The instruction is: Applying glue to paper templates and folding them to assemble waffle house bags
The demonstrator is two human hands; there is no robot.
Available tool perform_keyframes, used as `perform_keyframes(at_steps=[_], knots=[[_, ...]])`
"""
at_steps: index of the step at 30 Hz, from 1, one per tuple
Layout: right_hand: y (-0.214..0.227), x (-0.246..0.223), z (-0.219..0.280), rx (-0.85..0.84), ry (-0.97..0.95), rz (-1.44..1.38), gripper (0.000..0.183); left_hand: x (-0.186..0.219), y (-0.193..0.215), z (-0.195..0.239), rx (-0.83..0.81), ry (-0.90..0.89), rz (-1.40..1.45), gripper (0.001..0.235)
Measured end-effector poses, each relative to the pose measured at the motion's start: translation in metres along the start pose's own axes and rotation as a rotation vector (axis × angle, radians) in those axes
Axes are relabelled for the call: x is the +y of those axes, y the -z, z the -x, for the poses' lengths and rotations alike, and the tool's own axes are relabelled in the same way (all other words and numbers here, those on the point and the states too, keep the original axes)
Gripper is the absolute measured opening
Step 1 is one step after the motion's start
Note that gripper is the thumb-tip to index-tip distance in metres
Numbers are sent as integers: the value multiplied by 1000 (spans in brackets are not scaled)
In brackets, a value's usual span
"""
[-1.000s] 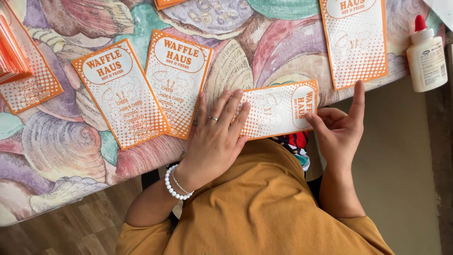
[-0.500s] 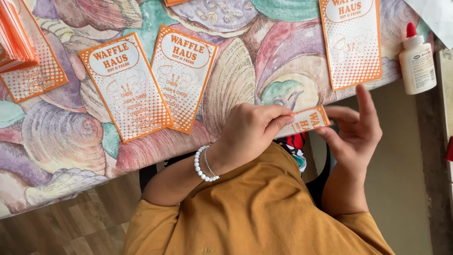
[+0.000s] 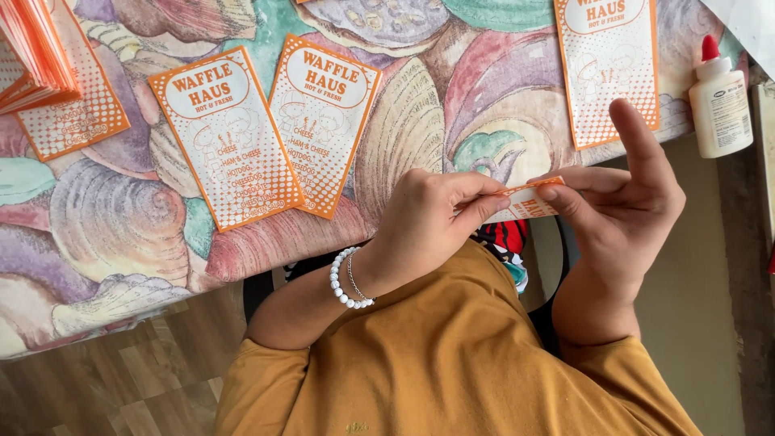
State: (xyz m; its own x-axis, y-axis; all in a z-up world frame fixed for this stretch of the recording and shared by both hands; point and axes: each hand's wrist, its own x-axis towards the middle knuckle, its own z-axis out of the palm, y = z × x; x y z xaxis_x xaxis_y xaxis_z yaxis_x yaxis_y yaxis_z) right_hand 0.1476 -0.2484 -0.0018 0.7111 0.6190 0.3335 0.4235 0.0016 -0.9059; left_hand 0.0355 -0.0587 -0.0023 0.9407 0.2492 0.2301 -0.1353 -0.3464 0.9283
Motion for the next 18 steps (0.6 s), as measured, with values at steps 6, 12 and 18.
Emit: perform_keyframes(at_steps=[6, 12, 18], knots=[[-3, -4, 2, 74, -45, 65, 84, 0, 1, 3, 1, -11, -9, 14], [0, -3, 2, 47, -28, 69, 83, -1, 1, 5, -2, -4, -9, 14], [0, -1, 2, 47, -40, 57, 83, 0, 2, 5, 7, -14, 3, 13]])
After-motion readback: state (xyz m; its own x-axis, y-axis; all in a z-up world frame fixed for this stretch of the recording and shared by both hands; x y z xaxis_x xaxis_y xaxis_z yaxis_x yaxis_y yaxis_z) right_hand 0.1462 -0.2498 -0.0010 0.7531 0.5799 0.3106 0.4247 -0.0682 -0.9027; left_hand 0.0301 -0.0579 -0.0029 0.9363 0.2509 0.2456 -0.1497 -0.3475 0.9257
